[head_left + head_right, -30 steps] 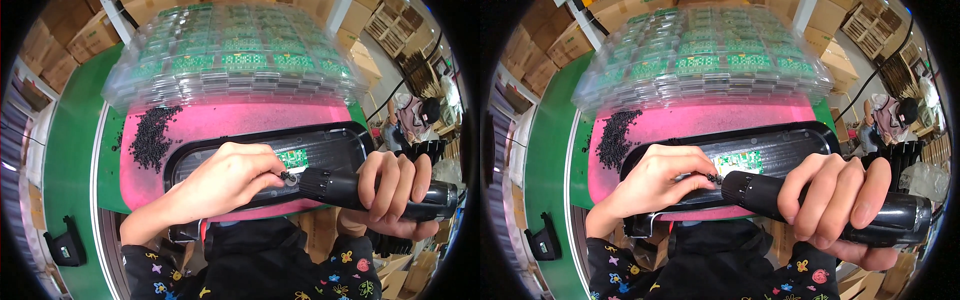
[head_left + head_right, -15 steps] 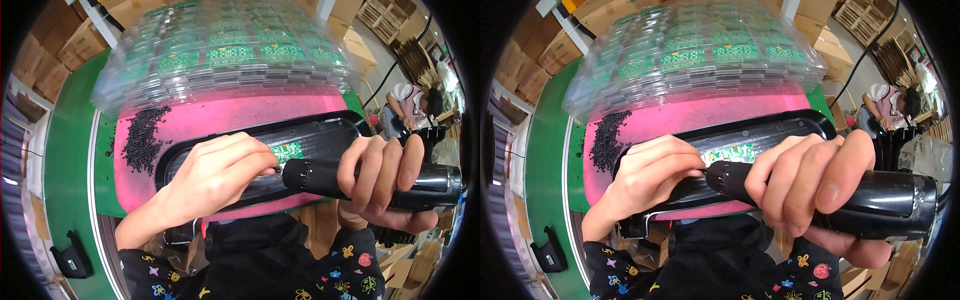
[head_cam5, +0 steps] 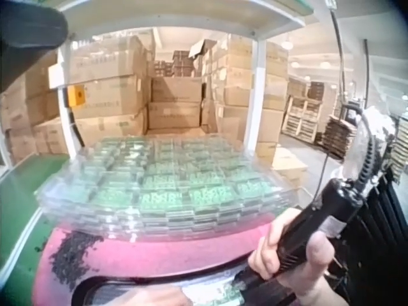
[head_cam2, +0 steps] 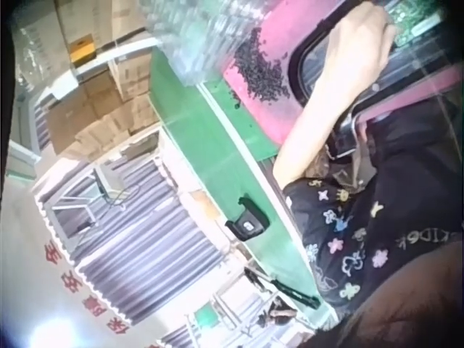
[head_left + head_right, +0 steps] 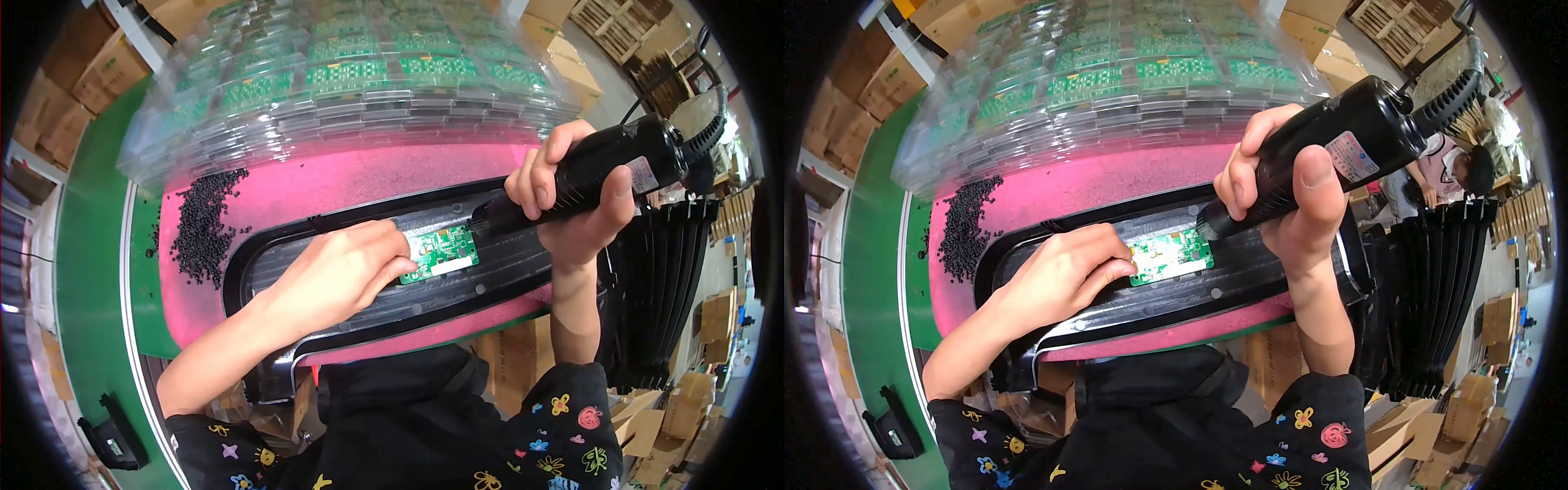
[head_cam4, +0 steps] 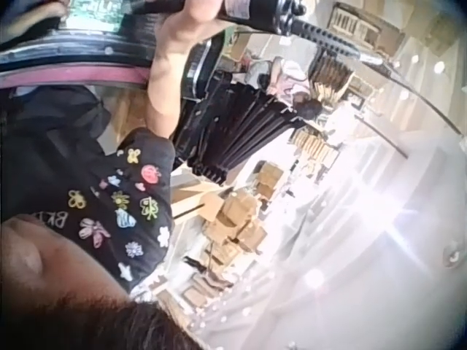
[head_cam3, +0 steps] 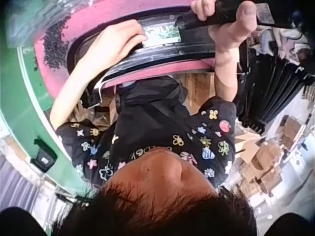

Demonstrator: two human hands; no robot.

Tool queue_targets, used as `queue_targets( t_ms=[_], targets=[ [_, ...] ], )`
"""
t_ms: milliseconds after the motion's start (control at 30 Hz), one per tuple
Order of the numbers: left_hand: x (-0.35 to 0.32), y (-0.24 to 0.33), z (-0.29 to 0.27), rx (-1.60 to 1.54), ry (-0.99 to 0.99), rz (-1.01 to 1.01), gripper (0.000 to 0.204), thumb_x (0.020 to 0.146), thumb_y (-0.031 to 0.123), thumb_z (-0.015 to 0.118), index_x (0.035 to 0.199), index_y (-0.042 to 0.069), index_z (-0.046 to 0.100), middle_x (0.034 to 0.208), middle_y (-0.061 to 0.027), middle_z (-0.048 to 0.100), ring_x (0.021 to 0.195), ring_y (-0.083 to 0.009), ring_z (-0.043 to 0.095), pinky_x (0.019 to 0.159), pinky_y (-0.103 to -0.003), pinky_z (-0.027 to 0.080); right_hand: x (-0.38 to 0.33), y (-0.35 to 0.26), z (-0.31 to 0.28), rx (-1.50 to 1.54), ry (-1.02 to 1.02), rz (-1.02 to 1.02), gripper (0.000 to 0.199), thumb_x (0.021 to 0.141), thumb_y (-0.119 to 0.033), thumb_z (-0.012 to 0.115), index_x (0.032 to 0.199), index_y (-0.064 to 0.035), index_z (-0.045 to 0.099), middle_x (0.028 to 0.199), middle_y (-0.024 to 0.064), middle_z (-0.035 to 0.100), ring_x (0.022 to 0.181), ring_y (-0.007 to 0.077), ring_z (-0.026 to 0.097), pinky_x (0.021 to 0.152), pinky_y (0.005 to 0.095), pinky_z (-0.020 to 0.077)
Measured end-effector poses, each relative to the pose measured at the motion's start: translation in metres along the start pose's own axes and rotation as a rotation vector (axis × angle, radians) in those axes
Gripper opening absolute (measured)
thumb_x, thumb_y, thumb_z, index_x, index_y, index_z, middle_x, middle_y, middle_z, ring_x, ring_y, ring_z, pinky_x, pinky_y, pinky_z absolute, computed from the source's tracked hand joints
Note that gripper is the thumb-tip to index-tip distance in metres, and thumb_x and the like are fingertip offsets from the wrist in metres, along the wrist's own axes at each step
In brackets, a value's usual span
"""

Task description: The recorder is seen installing circuit boards into plastic housings using an electric screwdriver.

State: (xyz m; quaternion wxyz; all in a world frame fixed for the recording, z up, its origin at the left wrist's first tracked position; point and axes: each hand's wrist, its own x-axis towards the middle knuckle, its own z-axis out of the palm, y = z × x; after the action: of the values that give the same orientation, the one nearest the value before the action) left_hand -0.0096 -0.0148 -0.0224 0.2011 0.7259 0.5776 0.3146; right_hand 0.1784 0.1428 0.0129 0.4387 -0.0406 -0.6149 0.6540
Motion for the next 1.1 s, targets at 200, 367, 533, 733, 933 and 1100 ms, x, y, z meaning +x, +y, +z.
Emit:
queue_targets(
  t_ms=[200, 367, 533, 733, 933, 1100],
  targets=[
    [0.001, -0.006, 0.005, -0.019, -0.005, 0.076, 0.011, 0.083, 0.007, 0.068, 0.090, 0.000, 0.062, 0.086, -0.0104, 0.064, 0.081, -0.0305, 0.063, 0.069, -0.038, 0.052, 0.001, 0.009, -0.004, -0.005, 0.019, 0.018, 0.063, 0.089, -0.066, 0.048, 0.094, -0.0030, 0.049, 0.058, 0.0010, 0.046, 0.047, 0.0113, 0.041, 0.051, 0.0269, 0.0336],
    [0.002, -0.008, 0.007, -0.004, -0.074, 0.066, 0.012, 0.083, 0.007, 0.067, 0.091, 0.001, 0.062, 0.088, -0.0094, 0.067, 0.082, -0.0287, 0.063, 0.070, -0.038, 0.052, 0.006, 0.006, 0.003, -0.114, 0.017, 0.053, 0.061, 0.088, -0.064, 0.048, 0.093, -0.0027, 0.048, 0.057, 0.0011, 0.046, 0.047, 0.0114, 0.042, 0.052, 0.0269, 0.0361],
    [0.000, -0.008, 0.005, 0.016, -0.099, 0.008, 0.012, 0.083, 0.006, 0.067, 0.093, 0.001, 0.063, 0.091, -0.0107, 0.070, 0.084, -0.0302, 0.066, 0.070, -0.038, 0.054, 0.016, 0.005, 0.011, -0.221, -0.027, 0.149, 0.059, 0.087, -0.061, 0.051, 0.092, -0.0027, 0.047, 0.056, 0.0012, 0.045, 0.045, 0.0106, 0.041, 0.049, 0.0254, 0.0351],
    [0.001, -0.002, 0.000, -0.013, -0.139, -0.102, 0.012, 0.084, 0.003, 0.066, 0.095, 0.001, 0.063, 0.096, -0.0141, 0.071, 0.087, -0.0329, 0.069, 0.070, -0.039, 0.056, 0.018, 0.011, 0.009, -0.194, -0.050, 0.112, 0.056, 0.087, -0.059, 0.051, 0.090, -0.0034, 0.047, 0.055, -0.0008, 0.041, 0.042, 0.0090, 0.037, 0.045, 0.0238, 0.0301],
    [-0.001, -0.006, 0.003, -0.006, -0.123, -0.074, 0.011, 0.084, 0.000, 0.063, 0.095, 0.001, 0.063, 0.094, -0.0144, 0.071, 0.085, -0.0328, 0.069, 0.069, -0.038, 0.056, 0.012, 0.011, 0.015, -0.192, -0.046, 0.080, 0.057, 0.086, -0.059, 0.053, 0.094, -0.0030, 0.049, 0.057, -0.0002, 0.044, 0.046, 0.0100, 0.040, 0.048, 0.0249, 0.0326],
    [-0.002, -0.009, 0.002, -0.126, -0.090, -0.075, 0.011, 0.085, -0.002, 0.062, 0.096, 0.000, 0.062, 0.084, -0.0133, 0.069, 0.073, -0.0302, 0.068, 0.065, -0.035, 0.055, -0.001, -0.012, 0.028, 0.187, -0.083, -0.091, 0.056, 0.083, -0.061, 0.059, 0.093, -0.0070, 0.048, 0.058, -0.0020, 0.050, 0.045, 0.0109, 0.045, 0.047, 0.0257, 0.0350]
  ],
)
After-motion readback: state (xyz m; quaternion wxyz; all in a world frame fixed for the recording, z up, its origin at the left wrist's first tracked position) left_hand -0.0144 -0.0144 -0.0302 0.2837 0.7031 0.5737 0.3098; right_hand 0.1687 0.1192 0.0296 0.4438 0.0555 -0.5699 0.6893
